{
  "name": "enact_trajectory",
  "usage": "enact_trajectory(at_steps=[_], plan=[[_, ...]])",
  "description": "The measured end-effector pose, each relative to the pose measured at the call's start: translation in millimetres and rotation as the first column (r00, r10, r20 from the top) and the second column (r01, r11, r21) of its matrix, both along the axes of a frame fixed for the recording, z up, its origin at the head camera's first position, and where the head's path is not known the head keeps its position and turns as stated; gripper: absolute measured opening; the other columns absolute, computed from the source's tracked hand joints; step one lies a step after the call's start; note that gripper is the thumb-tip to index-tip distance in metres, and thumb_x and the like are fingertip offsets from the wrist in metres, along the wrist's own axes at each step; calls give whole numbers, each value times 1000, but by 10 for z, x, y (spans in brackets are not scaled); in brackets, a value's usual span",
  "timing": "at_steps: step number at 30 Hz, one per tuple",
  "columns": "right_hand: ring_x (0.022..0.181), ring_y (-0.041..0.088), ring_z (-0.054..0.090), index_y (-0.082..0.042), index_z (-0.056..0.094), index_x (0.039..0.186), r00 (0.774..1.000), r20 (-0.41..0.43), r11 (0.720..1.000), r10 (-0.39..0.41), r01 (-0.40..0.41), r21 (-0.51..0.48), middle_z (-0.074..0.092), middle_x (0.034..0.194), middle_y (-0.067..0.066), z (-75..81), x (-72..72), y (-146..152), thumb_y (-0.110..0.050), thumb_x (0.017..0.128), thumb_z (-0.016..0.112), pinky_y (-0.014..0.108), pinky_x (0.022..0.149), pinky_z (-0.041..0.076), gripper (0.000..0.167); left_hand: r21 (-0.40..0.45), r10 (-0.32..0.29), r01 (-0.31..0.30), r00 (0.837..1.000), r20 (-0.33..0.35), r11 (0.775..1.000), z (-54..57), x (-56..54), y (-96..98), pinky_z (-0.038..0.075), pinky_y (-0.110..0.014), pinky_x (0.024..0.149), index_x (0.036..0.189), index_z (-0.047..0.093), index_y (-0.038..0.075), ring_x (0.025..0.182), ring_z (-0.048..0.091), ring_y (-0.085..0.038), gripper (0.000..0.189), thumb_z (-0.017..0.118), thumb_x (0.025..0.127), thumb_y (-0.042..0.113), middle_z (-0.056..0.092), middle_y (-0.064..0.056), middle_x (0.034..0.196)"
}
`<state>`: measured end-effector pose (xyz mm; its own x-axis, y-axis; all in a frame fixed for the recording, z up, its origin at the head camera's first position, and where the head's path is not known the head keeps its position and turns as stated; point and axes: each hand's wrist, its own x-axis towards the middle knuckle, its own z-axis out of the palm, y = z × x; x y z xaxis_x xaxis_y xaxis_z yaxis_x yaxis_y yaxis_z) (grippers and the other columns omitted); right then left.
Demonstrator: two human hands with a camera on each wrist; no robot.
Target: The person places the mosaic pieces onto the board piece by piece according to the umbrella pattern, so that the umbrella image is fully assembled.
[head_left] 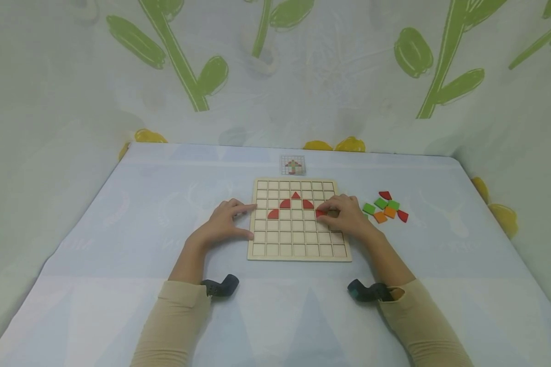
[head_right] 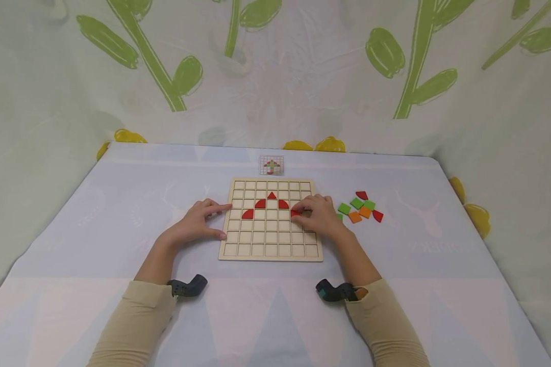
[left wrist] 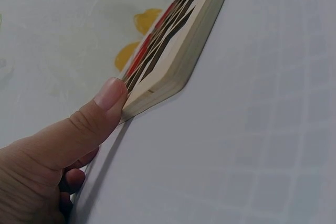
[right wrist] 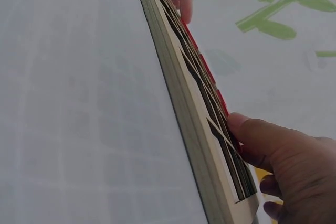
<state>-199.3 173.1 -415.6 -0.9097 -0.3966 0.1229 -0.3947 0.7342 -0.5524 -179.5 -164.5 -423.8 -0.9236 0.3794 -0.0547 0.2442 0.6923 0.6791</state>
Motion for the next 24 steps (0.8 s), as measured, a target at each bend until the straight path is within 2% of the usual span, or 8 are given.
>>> enact_trajectory(at_steps=[4, 12, 19, 24], plan=[[101, 25, 51, -9, 71, 104, 1000, 6, 1000, -2, 2, -3, 67, 103, 7, -8, 2, 11, -26, 81, 74, 43, 87, 24, 29, -22, 11, -10, 1000, 20, 1000, -5, -11, 7, 36, -40, 88, 138, 51, 22, 105, 40, -22, 83, 85, 64, 40, 50, -5, 117], [102, 27, 53, -6, 71, 105, 999, -29, 999, -17, 16, -32, 67, 102, 9, 15, 24, 42, -26, 79, 76, 45, 88, 24, 33, -35, 22, -21, 999, 35, 999, -19, -24, 9, 36, -38, 88, 139, 50, 24, 105, 40, -21, 83, 84, 65, 40, 49, -3, 118], [98, 25, 50, -7, 71, 106, 997, -27, 997, -70, 69, -29, 66, 100, 8, 11, 29, 136, -27, 80, 75, 44, 86, 25, 33, -30, -1, 1, 1000, 9, 1000, -10, -23, -7, 36, -40, 88, 138, 50, 22, 104, 40, -22, 83, 84, 65, 41, 50, -4, 118], [94, 25, 50, -7, 71, 105, 995, -61, 997, -73, 71, -41, 66, 97, 8, -36, 13, 239, -25, 79, 77, 43, 82, 24, 32, -30, 1, -1, 1000, 18, 1000, -2, -18, -1, 36, -40, 89, 138, 50, 22, 104, 40, -22, 83, 84, 65, 42, 50, -4, 118]])
